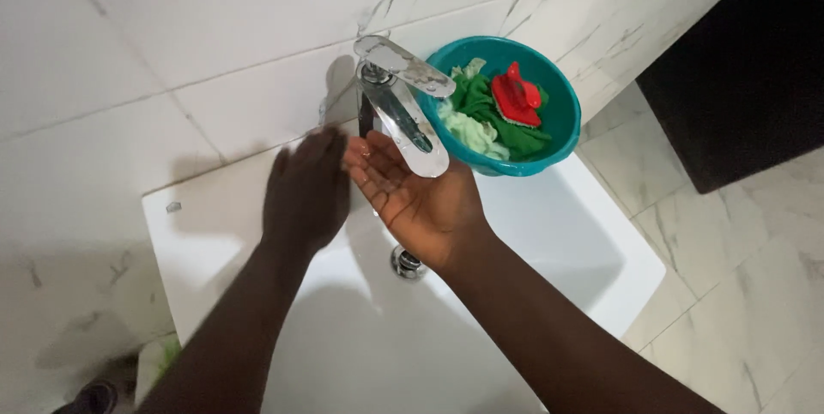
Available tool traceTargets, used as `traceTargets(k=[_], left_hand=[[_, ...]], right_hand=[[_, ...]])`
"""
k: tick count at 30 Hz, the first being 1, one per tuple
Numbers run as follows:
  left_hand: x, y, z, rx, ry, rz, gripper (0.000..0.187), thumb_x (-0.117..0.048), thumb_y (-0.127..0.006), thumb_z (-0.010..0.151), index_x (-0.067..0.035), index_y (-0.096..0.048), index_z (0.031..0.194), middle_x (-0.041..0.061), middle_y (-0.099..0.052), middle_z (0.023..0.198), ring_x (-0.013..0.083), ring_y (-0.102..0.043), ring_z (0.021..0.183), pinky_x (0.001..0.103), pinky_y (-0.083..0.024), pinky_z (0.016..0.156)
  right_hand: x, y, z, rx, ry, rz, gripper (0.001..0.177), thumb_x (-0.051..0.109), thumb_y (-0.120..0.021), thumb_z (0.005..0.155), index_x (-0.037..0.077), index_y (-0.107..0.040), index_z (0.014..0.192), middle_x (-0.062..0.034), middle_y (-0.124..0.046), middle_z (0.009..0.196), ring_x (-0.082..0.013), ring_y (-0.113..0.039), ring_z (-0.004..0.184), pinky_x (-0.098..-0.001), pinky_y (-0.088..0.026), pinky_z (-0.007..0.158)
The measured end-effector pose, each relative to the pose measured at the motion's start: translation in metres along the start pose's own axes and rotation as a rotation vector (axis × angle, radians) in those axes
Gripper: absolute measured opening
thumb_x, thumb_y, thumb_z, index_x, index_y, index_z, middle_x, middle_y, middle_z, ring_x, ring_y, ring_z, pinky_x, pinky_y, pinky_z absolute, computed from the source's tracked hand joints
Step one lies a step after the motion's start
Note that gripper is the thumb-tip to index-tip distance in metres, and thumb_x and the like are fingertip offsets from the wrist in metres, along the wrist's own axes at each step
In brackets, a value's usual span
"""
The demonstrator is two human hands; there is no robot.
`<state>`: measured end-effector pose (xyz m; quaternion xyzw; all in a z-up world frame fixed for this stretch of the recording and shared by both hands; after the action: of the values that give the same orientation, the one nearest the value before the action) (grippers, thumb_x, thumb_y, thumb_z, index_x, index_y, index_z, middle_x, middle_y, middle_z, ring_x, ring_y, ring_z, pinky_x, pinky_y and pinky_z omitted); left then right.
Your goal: Cleaning a bathroom sink and faucet using sponges and scrubbing tools.
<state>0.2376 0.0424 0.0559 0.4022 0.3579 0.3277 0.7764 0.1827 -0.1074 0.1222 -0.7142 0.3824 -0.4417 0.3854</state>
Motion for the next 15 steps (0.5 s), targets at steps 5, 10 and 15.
traceTargets(k=[5, 10, 15], left_hand=[[0.016, 0.040, -0.051, -0.017, 0.174, 0.165, 0.049, -0.025, -0.052, 0.101, 0.000, -0.054, 0.143, 0.019, -0.053, 0.149, 0.0341, -0.050, 0.138, 0.053, -0.041, 0.110], [0.056, 0.060, -0.112, -0.112, 0.431, 0.388, 0.060, -0.039, -0.048, 0.108, 0.002, -0.047, 0.152, 0.022, -0.044, 0.158, 0.0370, -0.046, 0.146, 0.063, -0.039, 0.116], [0.062, 0.055, -0.129, -0.182, 0.405, 0.294, 0.065, -0.039, -0.041, 0.110, 0.010, -0.043, 0.152, 0.032, -0.038, 0.163, 0.0553, -0.039, 0.148, 0.067, -0.041, 0.111]], right_hand=[[-0.009, -0.002, 0.002, -0.003, -0.021, 0.012, 0.052, 0.039, -0.051, 0.104, -0.009, -0.061, 0.121, -0.0209, -0.067, 0.120, -0.0314, -0.066, 0.119, -0.0408, -0.054, 0.107], [-0.011, 0.009, 0.011, 0.037, -0.027, 0.044, 0.044, 0.035, -0.057, 0.104, -0.007, -0.063, 0.115, -0.0181, -0.069, 0.111, -0.0294, -0.068, 0.110, -0.0398, -0.058, 0.101], [0.004, 0.016, 0.011, 0.192, 0.049, -0.038, 0.029, 0.024, -0.061, 0.104, -0.005, -0.064, 0.109, -0.0158, -0.069, 0.103, -0.0265, -0.069, 0.098, -0.0375, -0.059, 0.092]])
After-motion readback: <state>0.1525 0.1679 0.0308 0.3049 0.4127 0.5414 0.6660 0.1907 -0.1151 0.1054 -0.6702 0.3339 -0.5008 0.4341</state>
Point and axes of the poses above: each hand's wrist, its own z-axis towards the middle knuckle, its own y-axis out of the back of the hand, x = y × z, the point moved 3 cm from there along z, towards the middle knuckle
